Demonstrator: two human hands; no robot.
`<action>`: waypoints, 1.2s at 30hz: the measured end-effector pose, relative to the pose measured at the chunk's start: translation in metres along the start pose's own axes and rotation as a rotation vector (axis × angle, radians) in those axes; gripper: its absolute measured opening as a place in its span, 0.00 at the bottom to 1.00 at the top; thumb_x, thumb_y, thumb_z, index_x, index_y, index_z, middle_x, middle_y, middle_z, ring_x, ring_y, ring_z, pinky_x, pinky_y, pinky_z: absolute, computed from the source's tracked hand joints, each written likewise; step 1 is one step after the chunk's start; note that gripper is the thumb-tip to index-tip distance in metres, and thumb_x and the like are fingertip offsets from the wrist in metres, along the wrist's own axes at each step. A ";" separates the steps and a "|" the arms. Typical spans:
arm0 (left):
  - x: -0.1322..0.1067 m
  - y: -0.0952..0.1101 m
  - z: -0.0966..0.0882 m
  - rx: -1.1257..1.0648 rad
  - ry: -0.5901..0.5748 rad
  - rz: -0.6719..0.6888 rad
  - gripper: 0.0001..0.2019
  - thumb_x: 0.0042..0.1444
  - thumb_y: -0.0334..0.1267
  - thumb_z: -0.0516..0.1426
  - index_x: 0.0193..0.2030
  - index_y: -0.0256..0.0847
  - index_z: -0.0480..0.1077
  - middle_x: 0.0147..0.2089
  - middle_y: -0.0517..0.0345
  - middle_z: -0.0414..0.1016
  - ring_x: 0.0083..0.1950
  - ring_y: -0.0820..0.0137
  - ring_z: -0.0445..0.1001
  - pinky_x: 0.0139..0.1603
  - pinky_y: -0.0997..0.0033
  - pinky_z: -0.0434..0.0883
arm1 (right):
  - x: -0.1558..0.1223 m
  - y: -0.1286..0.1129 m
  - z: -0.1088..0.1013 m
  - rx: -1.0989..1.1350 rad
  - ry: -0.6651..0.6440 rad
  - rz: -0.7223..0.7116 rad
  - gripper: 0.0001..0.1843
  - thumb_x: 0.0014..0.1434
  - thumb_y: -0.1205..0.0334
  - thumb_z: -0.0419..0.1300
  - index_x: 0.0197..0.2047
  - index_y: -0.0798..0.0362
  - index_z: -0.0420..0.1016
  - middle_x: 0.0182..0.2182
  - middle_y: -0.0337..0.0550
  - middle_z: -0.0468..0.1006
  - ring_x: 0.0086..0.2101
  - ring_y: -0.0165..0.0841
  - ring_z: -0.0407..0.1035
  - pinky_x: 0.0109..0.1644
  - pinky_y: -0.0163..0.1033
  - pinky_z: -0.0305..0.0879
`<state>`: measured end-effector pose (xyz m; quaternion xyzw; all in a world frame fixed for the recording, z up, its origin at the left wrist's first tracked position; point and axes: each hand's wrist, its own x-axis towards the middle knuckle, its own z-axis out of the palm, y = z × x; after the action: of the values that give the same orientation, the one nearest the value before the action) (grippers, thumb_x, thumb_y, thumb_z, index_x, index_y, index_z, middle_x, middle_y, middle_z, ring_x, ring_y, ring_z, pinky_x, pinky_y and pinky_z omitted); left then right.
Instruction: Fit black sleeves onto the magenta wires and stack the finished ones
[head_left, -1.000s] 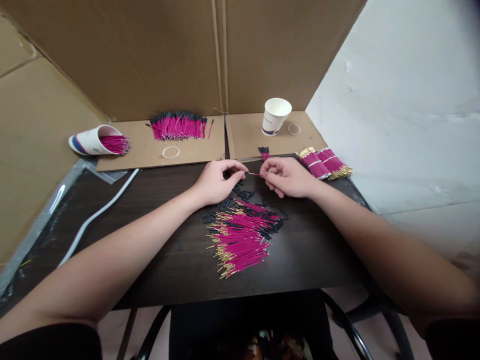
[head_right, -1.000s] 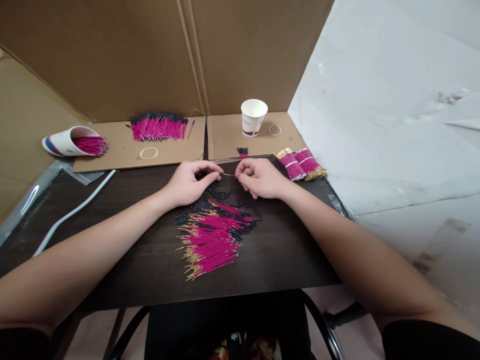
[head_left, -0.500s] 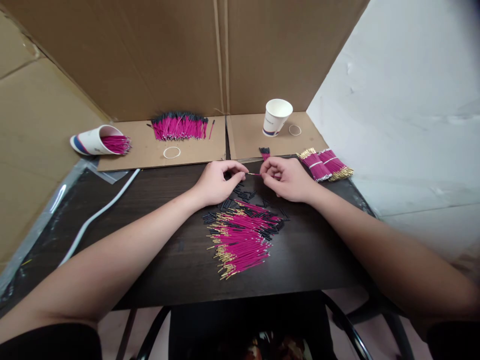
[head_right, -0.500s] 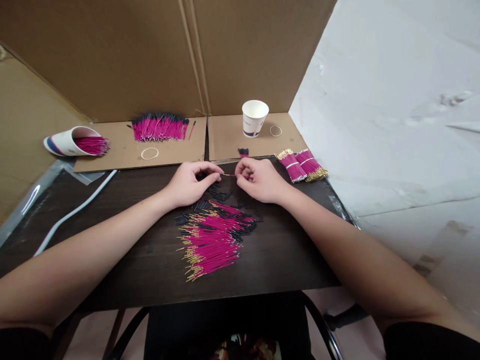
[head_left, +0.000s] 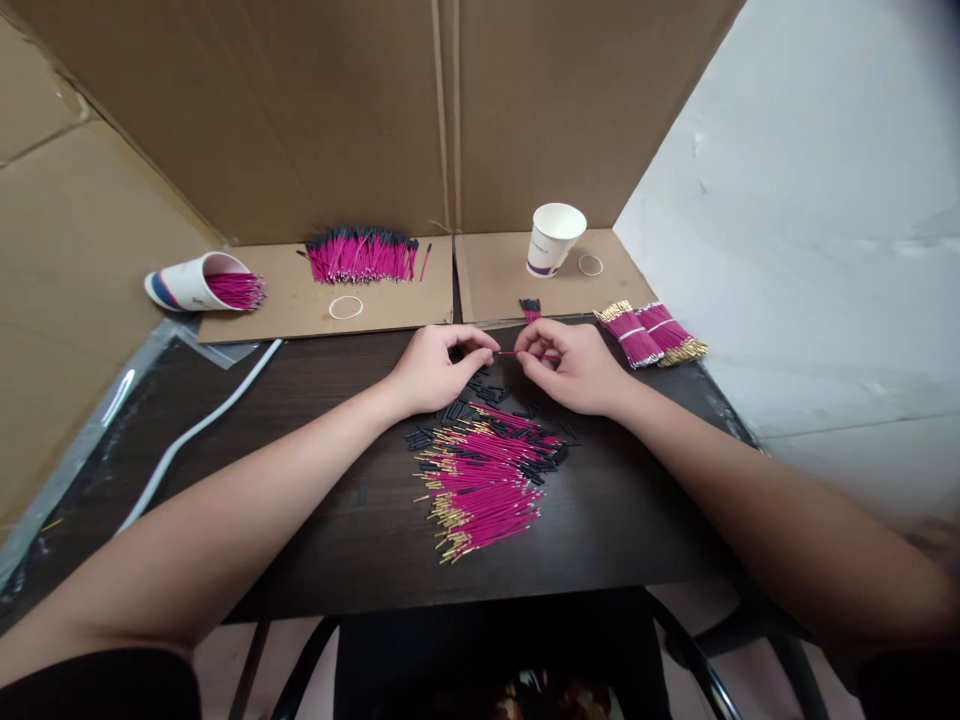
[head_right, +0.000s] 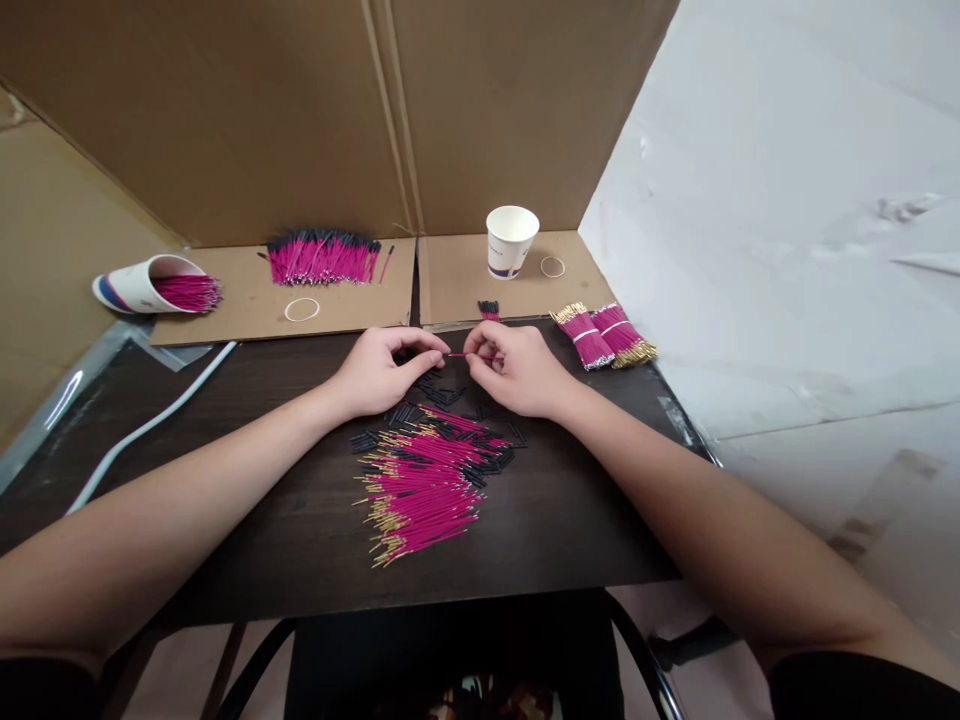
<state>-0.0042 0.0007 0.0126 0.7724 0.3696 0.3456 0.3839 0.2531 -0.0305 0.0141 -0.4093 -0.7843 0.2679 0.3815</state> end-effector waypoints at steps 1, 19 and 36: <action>0.000 0.000 0.000 -0.003 -0.001 -0.001 0.07 0.71 0.33 0.66 0.49 0.40 0.88 0.44 0.54 0.90 0.46 0.59 0.86 0.54 0.57 0.79 | 0.000 0.000 0.000 -0.001 -0.001 0.002 0.05 0.70 0.59 0.62 0.43 0.50 0.77 0.30 0.40 0.78 0.28 0.34 0.70 0.34 0.42 0.68; 0.000 -0.003 0.001 0.013 0.024 0.034 0.07 0.71 0.33 0.67 0.50 0.41 0.89 0.48 0.51 0.90 0.49 0.57 0.87 0.60 0.52 0.80 | 0.001 0.002 0.002 0.037 -0.005 0.049 0.08 0.71 0.57 0.63 0.42 0.51 0.78 0.29 0.39 0.77 0.27 0.33 0.67 0.34 0.42 0.65; 0.001 -0.003 0.001 -0.039 0.023 0.018 0.07 0.71 0.35 0.66 0.50 0.40 0.88 0.48 0.51 0.90 0.49 0.58 0.88 0.60 0.54 0.80 | 0.000 0.003 0.003 0.055 -0.013 0.060 0.08 0.72 0.55 0.64 0.45 0.50 0.79 0.34 0.43 0.82 0.30 0.36 0.73 0.35 0.43 0.69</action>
<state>-0.0039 0.0022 0.0091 0.7641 0.3601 0.3649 0.3916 0.2520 -0.0293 0.0099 -0.4202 -0.7666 0.3031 0.3793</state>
